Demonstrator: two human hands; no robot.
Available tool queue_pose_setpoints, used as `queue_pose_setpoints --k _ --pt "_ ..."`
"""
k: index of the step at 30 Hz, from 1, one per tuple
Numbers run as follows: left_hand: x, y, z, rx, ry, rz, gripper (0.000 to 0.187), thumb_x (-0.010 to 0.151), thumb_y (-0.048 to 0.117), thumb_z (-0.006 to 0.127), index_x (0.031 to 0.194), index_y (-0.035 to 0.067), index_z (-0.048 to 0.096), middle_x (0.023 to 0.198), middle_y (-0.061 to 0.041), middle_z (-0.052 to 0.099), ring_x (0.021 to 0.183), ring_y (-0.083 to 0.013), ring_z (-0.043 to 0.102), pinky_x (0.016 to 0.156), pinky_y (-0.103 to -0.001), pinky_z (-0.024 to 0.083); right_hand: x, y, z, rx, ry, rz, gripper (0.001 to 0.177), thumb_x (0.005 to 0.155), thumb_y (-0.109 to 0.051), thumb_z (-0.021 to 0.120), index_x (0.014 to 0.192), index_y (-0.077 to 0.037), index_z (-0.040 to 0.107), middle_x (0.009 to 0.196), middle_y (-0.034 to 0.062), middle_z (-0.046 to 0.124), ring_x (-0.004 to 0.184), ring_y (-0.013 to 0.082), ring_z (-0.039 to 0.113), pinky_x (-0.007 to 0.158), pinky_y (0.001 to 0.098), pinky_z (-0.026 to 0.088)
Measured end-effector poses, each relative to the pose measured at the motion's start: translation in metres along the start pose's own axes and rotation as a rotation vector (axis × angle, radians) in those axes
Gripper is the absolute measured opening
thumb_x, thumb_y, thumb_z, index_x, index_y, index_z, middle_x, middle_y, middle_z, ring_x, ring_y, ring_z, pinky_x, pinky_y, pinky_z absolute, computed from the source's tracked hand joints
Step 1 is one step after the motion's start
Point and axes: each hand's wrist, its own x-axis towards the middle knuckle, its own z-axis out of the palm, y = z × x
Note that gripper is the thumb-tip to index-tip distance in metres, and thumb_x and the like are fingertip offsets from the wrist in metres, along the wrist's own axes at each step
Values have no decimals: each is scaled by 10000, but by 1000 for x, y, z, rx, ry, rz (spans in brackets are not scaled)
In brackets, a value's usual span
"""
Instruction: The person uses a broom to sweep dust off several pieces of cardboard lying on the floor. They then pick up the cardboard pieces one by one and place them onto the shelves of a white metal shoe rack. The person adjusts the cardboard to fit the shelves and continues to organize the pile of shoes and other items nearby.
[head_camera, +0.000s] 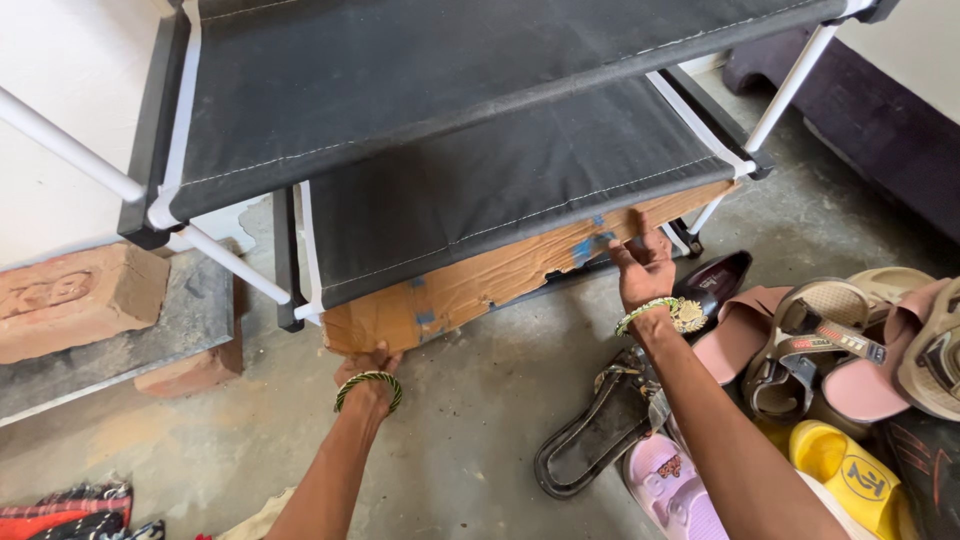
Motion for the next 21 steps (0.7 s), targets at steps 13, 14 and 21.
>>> queue_pose_setpoints --k 13,14,21 --pt "3 14 1 658 16 244 366 892 183 793 1125 -91 727 1020 -190 742 848 -254 690 756 -361 549 -5 22 2 -954 -402 359 793 904 -567 682 1562 -218 410 1517 160 457 1390 406 362 1157 479 329" --pt "9 7 -2 792 -2 357 378 909 202 762 1167 -71 714 1030 -197 743 885 -289 698 807 -391 542 -5 21 0 -975 -420 370 824 882 -604 669 1565 -232 395 1541 155 411 1403 408 329 1156 484 329" --pt "-7 -46 -6 882 -46 964 612 852 75 686 1354 -143 413 1599 -358 248 1475 -469 319 1235 -440 273 -17 -17 2 -1112 -537 356 897 886 -620 647 1631 -316 249 1574 146 316 1415 409 322 1131 507 361"
